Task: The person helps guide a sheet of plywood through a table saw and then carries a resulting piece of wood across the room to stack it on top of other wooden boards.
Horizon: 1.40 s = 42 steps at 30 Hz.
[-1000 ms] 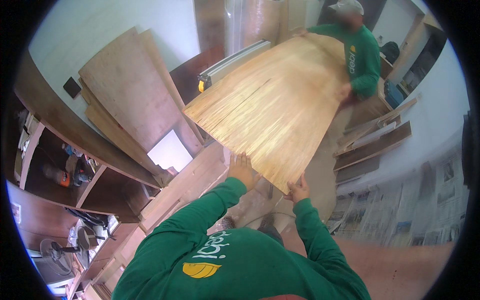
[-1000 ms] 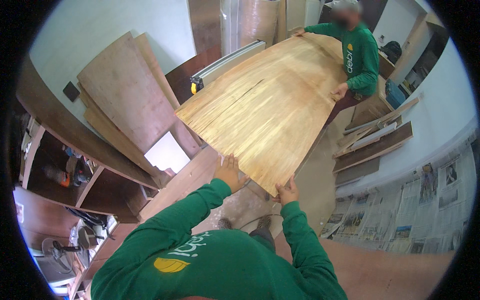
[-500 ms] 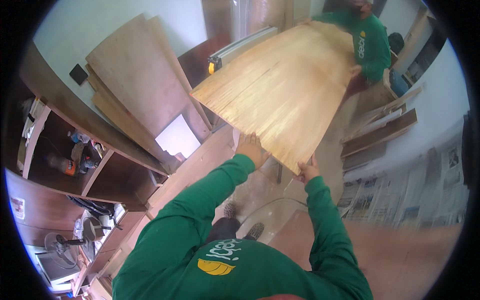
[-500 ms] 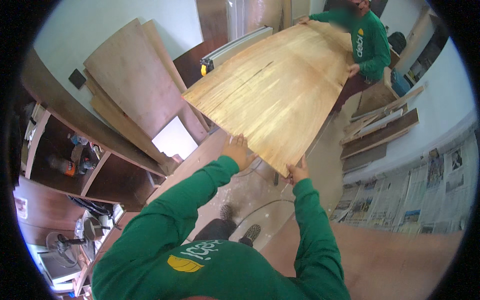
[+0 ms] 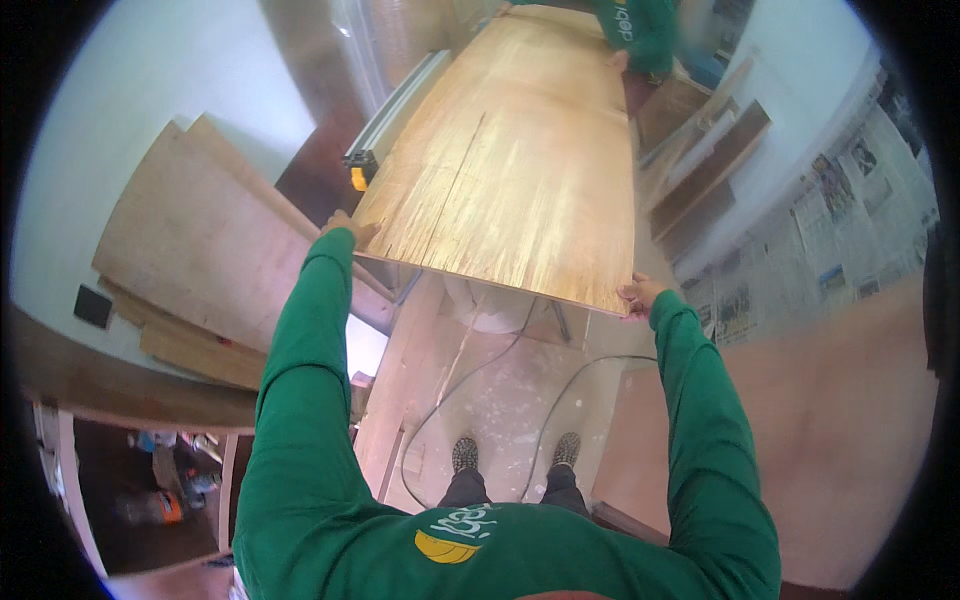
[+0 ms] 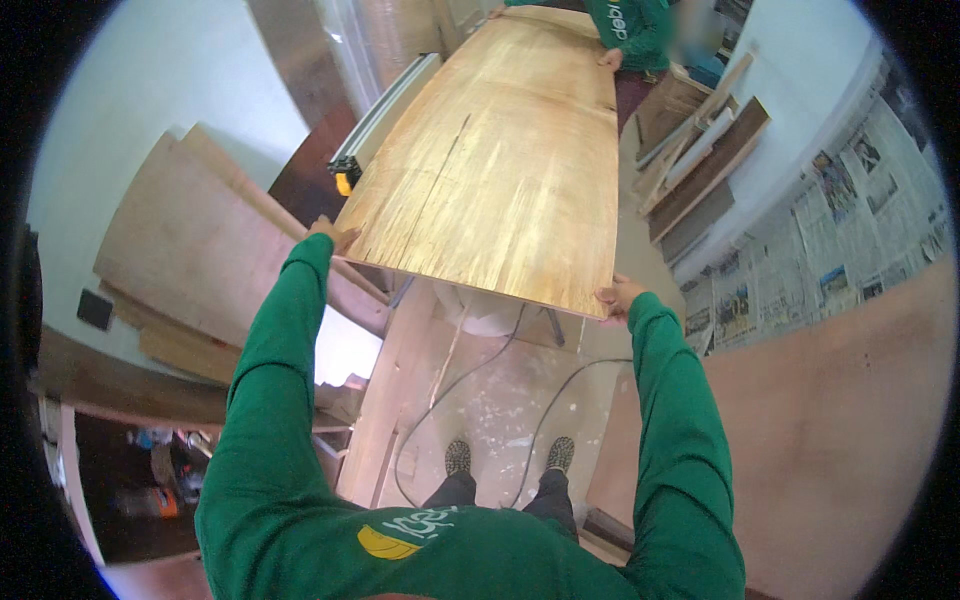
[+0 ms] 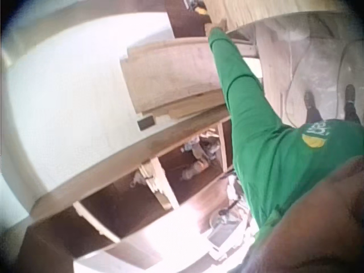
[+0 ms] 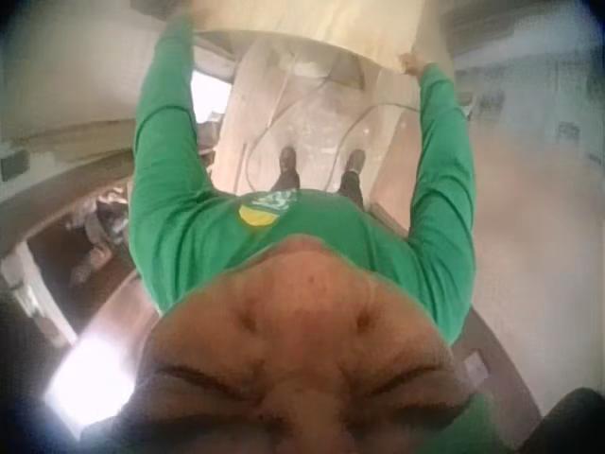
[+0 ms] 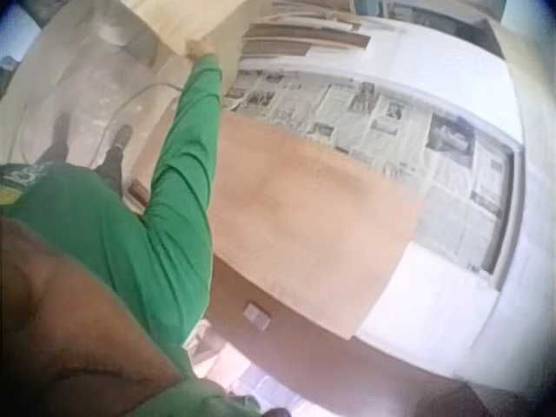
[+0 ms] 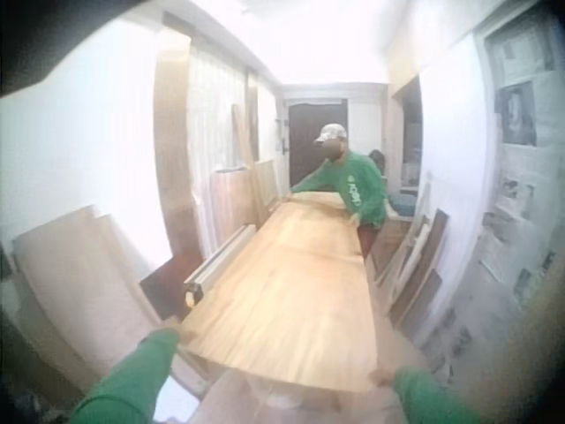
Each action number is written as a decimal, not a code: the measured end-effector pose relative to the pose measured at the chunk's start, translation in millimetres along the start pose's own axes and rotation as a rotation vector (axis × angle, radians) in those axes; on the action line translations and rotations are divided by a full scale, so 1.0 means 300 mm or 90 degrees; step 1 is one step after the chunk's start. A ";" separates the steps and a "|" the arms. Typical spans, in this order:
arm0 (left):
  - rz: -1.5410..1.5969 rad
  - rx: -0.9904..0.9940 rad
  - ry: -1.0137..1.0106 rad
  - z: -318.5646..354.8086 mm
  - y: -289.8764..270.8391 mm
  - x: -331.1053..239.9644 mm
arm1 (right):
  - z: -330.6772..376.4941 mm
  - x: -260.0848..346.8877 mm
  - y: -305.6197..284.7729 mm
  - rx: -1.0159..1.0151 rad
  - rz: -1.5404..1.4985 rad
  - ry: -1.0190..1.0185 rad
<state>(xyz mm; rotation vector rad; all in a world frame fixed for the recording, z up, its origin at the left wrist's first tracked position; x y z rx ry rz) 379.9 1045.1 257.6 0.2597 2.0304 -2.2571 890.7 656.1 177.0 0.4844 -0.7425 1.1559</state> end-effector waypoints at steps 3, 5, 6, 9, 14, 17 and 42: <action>0.116 0.117 0.010 -0.098 0.118 0.043 | 0.008 -0.007 -0.002 -0.004 -0.026 -0.055; 0.321 0.238 0.049 -0.129 0.172 0.027 | -0.017 -0.014 0.013 0.002 -0.100 -0.111; 0.355 0.240 0.083 -0.138 0.173 0.022 | -0.031 -0.015 0.029 0.006 -0.151 -0.130; 0.497 0.293 0.142 -0.114 0.198 -0.011 | -0.072 -0.036 0.000 -0.059 -0.162 -0.172; 0.644 0.327 0.146 -0.008 0.169 0.048 | 0.014 0.057 0.106 -0.177 -0.182 -0.274; 0.640 0.285 0.176 0.050 0.136 -0.005 | 0.057 0.027 0.067 -0.180 -0.155 -0.311; 0.617 0.225 0.049 0.341 0.047 0.148 | 0.178 0.040 0.107 -0.054 -0.217 -0.197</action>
Point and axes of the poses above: each hand's wrist, its own z-axis away from the middle knuckle, its own y-axis out of the palm, x = y × z, the point moved 10 cm from there along -z, towards the middle knuckle, and after that the axes turned 1 degree about x, right-handed, at the moved point
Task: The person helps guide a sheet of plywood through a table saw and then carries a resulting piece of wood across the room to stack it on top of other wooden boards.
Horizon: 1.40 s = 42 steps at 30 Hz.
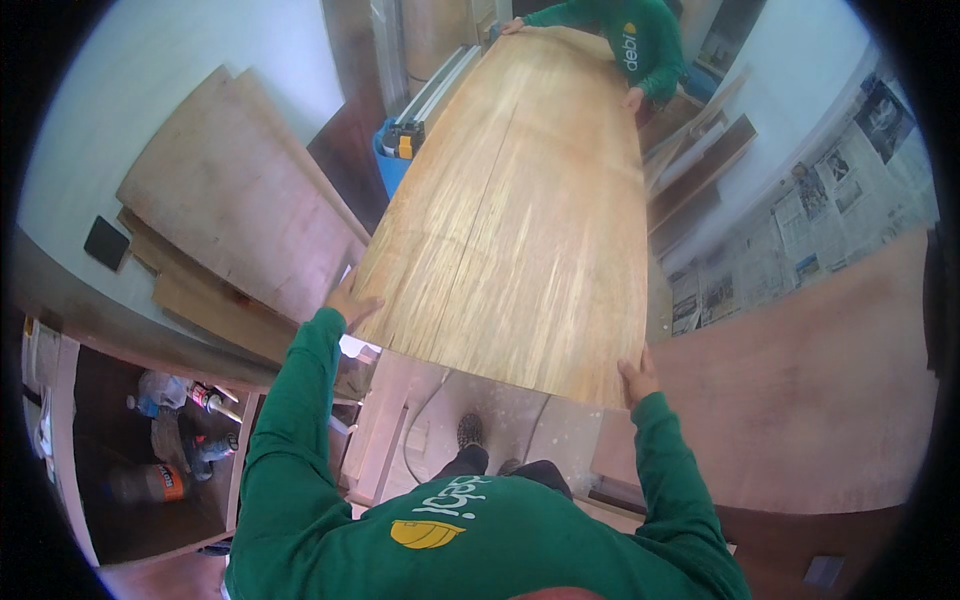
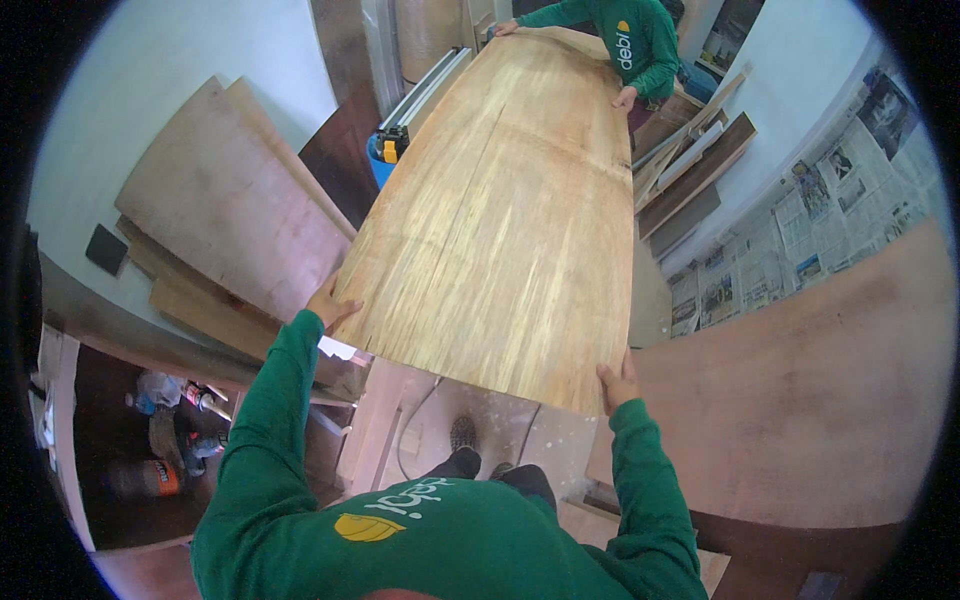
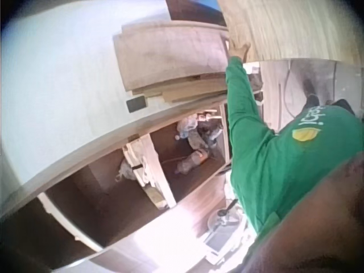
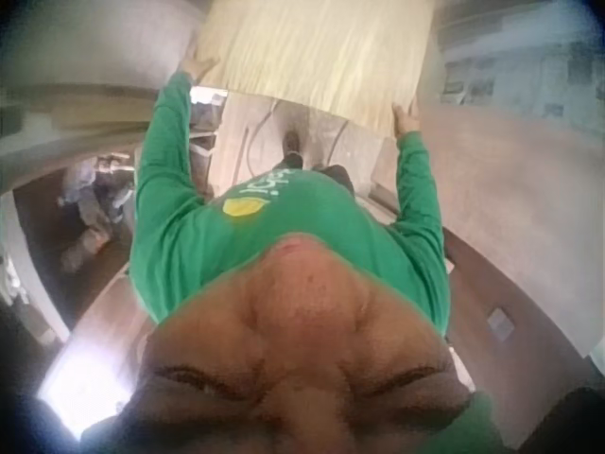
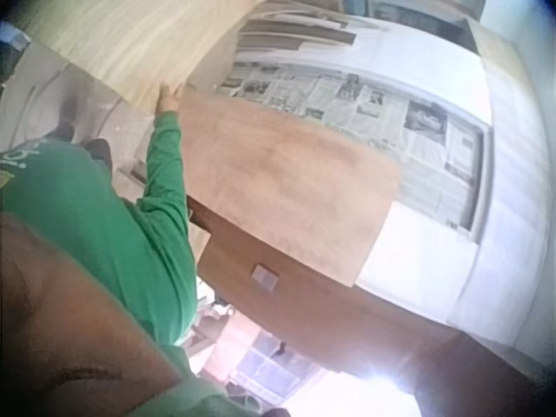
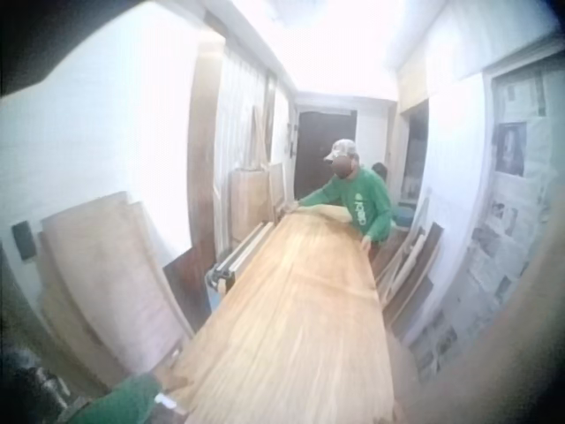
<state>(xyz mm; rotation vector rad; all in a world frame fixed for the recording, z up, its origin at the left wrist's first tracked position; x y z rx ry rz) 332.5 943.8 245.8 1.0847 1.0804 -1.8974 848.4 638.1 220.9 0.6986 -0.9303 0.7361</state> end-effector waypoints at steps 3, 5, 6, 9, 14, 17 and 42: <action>-0.055 -0.001 -0.006 -0.043 -0.029 0.071 | -0.044 -0.029 -0.010 0.035 -0.006 -0.024; -0.070 -0.013 -0.004 -0.060 -0.048 0.096 | -0.070 -0.034 -0.014 0.037 0.007 -0.027; -0.055 0.003 0.005 -0.057 -0.022 0.070 | -0.064 -0.038 -0.030 0.019 0.026 -0.025; -0.006 0.033 0.019 -0.056 0.029 0.028 | -0.077 -0.025 -0.066 -0.013 0.086 -0.022; 0.020 0.002 0.035 -0.104 -0.004 0.032 | -0.129 0.031 -0.066 -0.055 0.098 -0.109; 0.007 0.004 0.049 -0.031 -0.051 0.109 | -0.042 -0.028 -0.029 -0.015 0.085 -0.098; 0.099 0.040 0.040 0.445 -0.007 0.103 | 0.424 -0.139 -0.092 -0.087 0.201 -0.041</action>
Point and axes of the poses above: each hand's wrist, its own z-axis away from the middle knuckle, its own y-axis out of the palm, x = y × z, the point moved 10 cm from there along -z, towards the middle knuckle, and after that the axes turned 1 degree about x, right-handed, at the moved point
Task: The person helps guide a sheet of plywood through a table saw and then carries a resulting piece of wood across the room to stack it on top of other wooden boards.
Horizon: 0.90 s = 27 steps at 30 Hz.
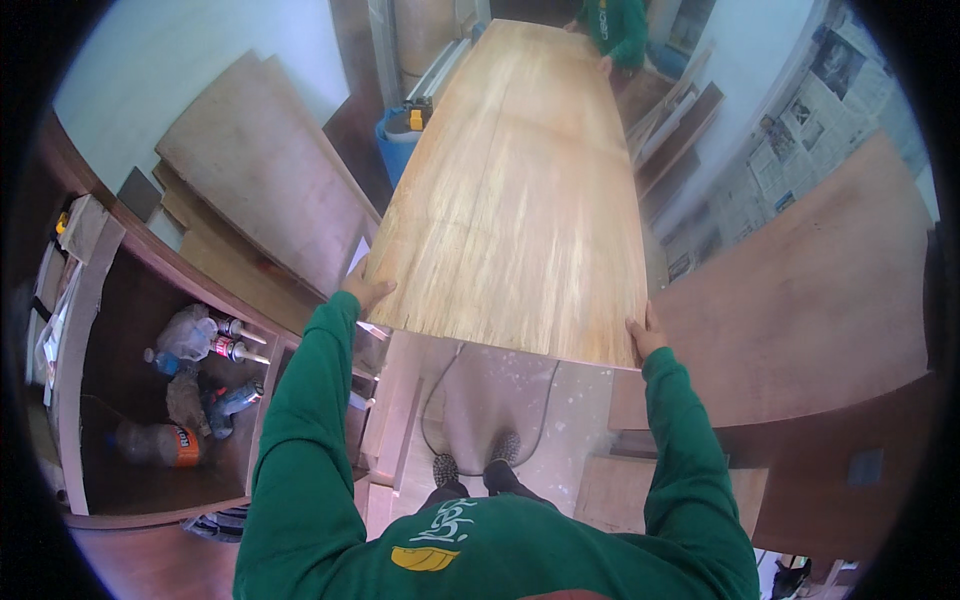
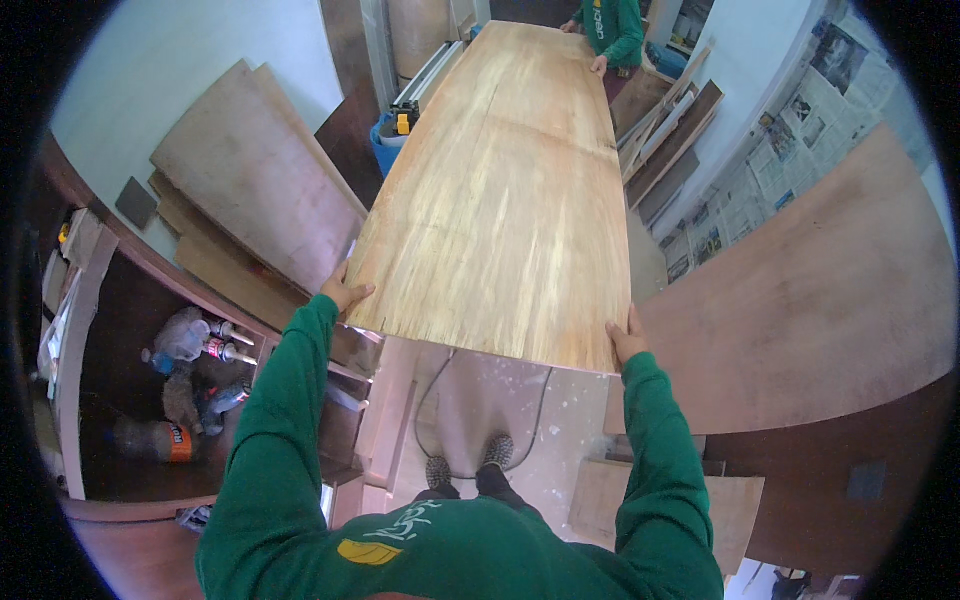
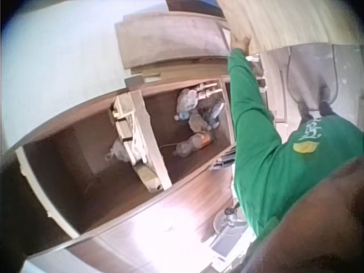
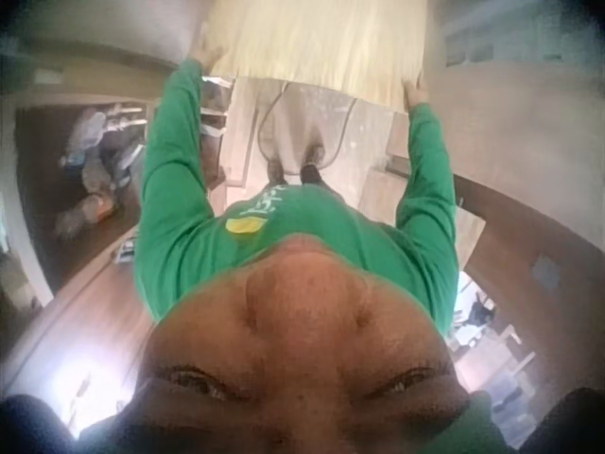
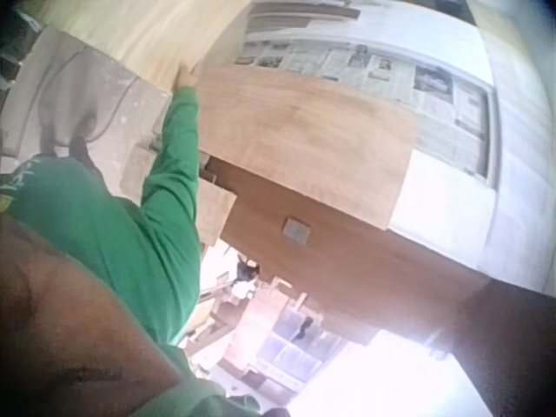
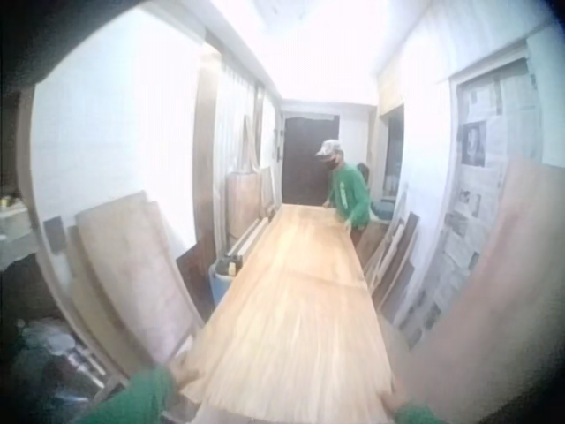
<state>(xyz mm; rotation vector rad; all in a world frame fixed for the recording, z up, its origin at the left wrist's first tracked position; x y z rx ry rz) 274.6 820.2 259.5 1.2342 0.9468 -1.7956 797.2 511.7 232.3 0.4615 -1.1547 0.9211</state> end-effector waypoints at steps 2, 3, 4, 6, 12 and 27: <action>-0.098 -0.036 0.002 0.068 -0.032 -0.027 | 0.056 0.008 0.021 0.010 -0.024 0.003; -0.067 -0.021 0.009 0.097 -0.021 -0.032 | 0.081 0.012 0.019 0.018 -0.026 -0.006; -0.063 -0.017 0.000 0.121 -0.019 -0.031 | 0.106 0.015 0.020 0.025 -0.028 -0.015; -0.057 -0.011 -0.019 0.170 -0.026 -0.020 | 0.157 0.011 0.020 0.025 -0.035 -0.026; -0.066 -0.005 -0.017 0.319 -0.030 -0.009 | 0.283 -0.085 -0.028 0.007 -0.037 0.000; -0.121 -0.032 -0.027 0.652 -0.135 0.172 | 0.657 -0.156 -0.038 0.011 0.000 0.013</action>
Point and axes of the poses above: each hand's wrist, its own z-axis away from the middle knuckle, its own y-axis out of the palm, x = y × z, the point moved 10 cm from there along -z, towards the middle knuckle, and after that the axes turned 1 degree about x, right-handed, at the moved point
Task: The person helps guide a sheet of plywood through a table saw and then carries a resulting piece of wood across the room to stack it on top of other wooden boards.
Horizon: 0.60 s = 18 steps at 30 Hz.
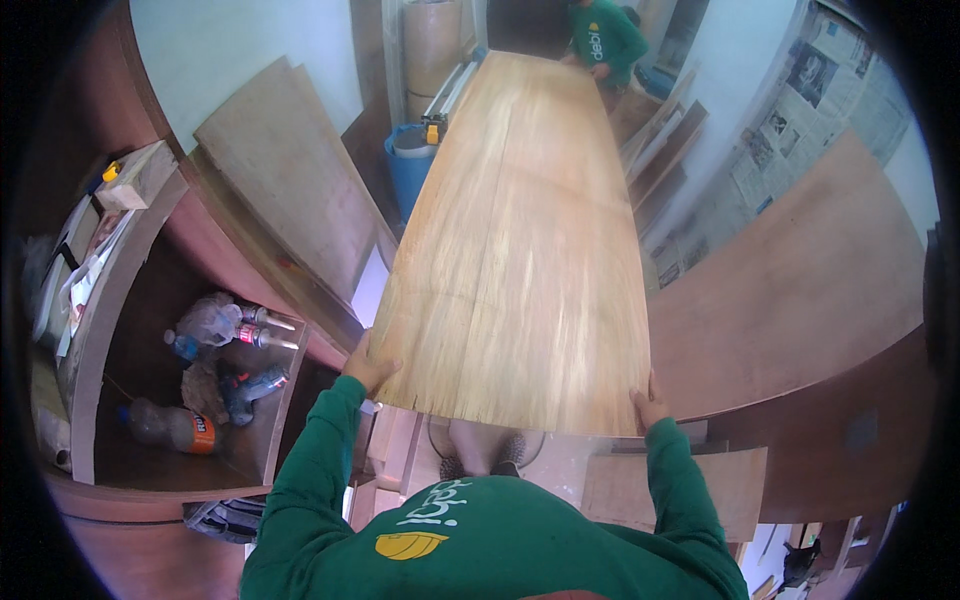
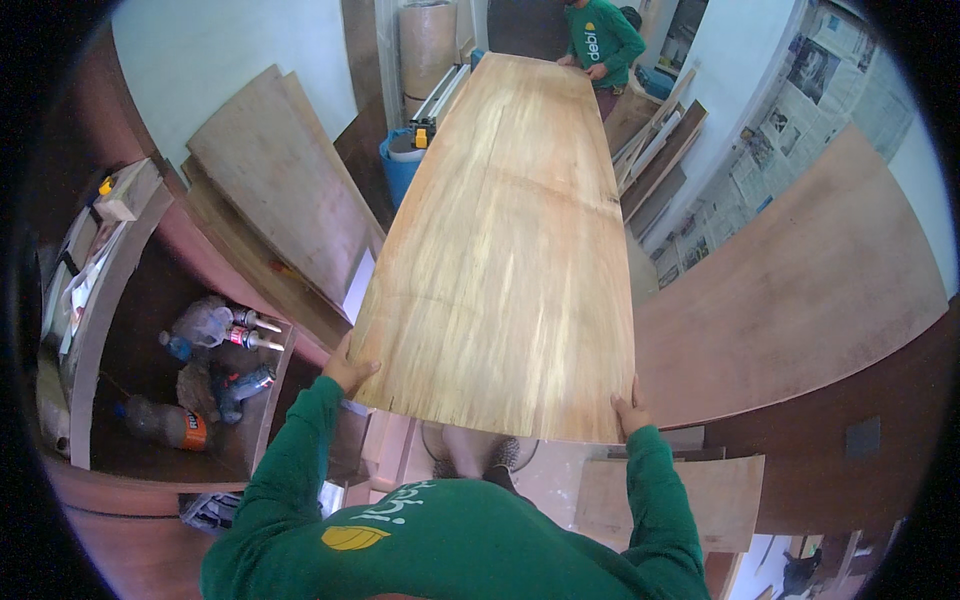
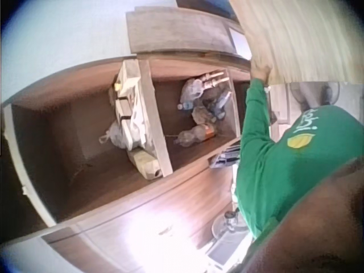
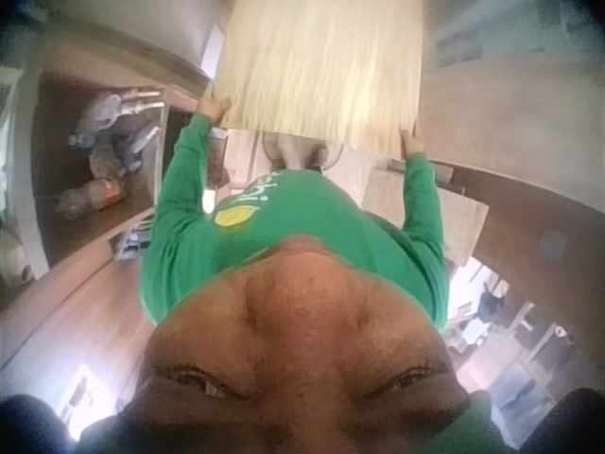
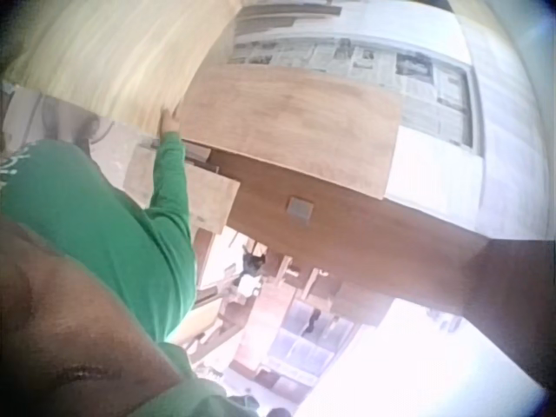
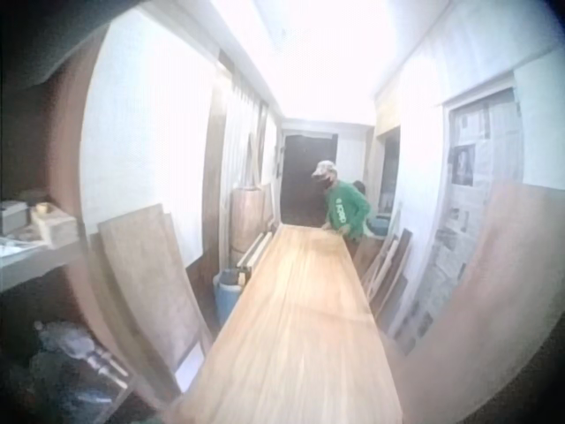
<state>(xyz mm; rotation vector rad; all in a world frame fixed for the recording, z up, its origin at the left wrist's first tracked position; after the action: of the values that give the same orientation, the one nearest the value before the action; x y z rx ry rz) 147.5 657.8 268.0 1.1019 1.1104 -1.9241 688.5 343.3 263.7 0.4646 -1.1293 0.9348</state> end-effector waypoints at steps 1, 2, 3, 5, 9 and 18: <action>0.016 0.006 -0.004 0.027 0.008 -0.027 | 0.022 -0.015 -0.016 -0.006 0.036 -0.006; 0.033 0.011 -0.008 0.060 0.020 -0.056 | 0.043 -0.039 -0.027 -0.008 0.010 0.006; 0.048 0.013 -0.013 0.094 0.018 -0.075 | 0.069 -0.049 -0.026 -0.004 -0.017 0.016; -0.001 -0.003 -0.032 0.131 -0.001 -0.044 | 0.106 -0.061 -0.022 0.000 -0.031 0.013; -0.030 -0.004 -0.031 0.205 -0.019 -0.060 | 0.179 -0.034 -0.034 -0.030 0.109 0.005; 0.109 0.096 0.255 0.206 0.016 -0.091 | 0.148 -0.215 -0.181 -0.070 0.302 -0.092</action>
<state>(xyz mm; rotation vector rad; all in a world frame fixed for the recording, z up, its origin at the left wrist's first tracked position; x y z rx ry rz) 142.2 603.6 308.4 1.6630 1.0442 -1.7178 700.7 255.5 229.4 0.1749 -1.4503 1.2546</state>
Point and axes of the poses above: each hand's wrist, its own z-axis away from the middle knuckle, its own y-axis out of the palm, x = y × z, the point moved 10 cm from there along -z, towards the middle knuckle, and after that the axes turned 1 degree about x, right-handed, at the moved point
